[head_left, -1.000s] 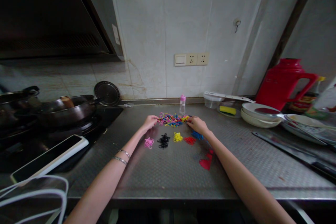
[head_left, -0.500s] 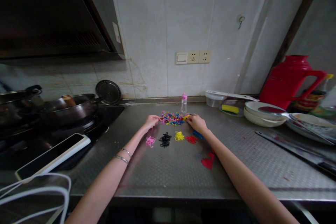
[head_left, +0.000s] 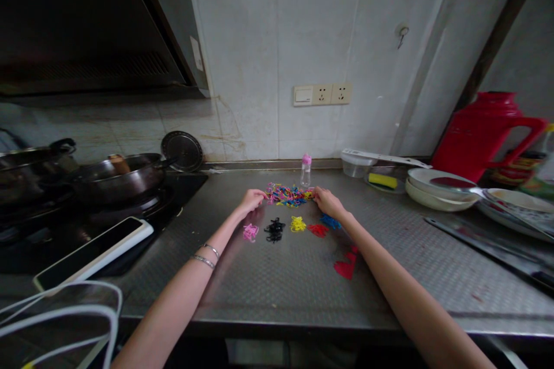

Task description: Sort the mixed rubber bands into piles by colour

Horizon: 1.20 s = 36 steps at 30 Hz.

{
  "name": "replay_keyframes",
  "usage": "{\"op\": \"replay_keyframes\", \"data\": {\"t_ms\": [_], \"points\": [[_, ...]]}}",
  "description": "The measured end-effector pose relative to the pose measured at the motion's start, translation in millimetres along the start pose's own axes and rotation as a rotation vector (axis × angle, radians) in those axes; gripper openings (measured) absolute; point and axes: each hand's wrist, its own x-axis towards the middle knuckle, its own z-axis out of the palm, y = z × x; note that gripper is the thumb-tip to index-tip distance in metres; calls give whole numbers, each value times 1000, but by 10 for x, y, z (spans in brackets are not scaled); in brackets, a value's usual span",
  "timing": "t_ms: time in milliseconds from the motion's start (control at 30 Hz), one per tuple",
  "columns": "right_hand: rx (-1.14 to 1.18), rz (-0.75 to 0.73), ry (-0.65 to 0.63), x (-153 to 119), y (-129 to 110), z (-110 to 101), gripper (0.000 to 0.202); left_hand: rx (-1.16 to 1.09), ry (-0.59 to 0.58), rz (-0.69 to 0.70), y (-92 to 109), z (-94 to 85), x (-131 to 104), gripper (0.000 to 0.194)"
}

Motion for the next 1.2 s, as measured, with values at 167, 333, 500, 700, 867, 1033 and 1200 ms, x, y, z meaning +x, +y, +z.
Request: {"op": "replay_keyframes", "data": {"t_ms": [167,333,500,700,867,1033,1200], "points": [[153,-18,61,46,139,47,16,-10,-8,10,-2,-5,-5,25],[335,-17,101,55,261,-9,19,-22,-5,-8,39,-5,-34,24],[473,-23,-40,36,311,-225,24,-35,-15,-12,70,-8,-54,25],[576,20,-447,-110,279,-571,35,-27,-13,-16,89,-6,-74,27],[526,44,-629,-182,271,-600,29,-21,-24,-13,60,-9,-52,29],[576,41,-526,-167,270,-591,32,-30,-36,7,22,-20,-28,28],[726,60,-352,-174,168,-682,33,-43,-34,14,11,-23,-31,28]]}}
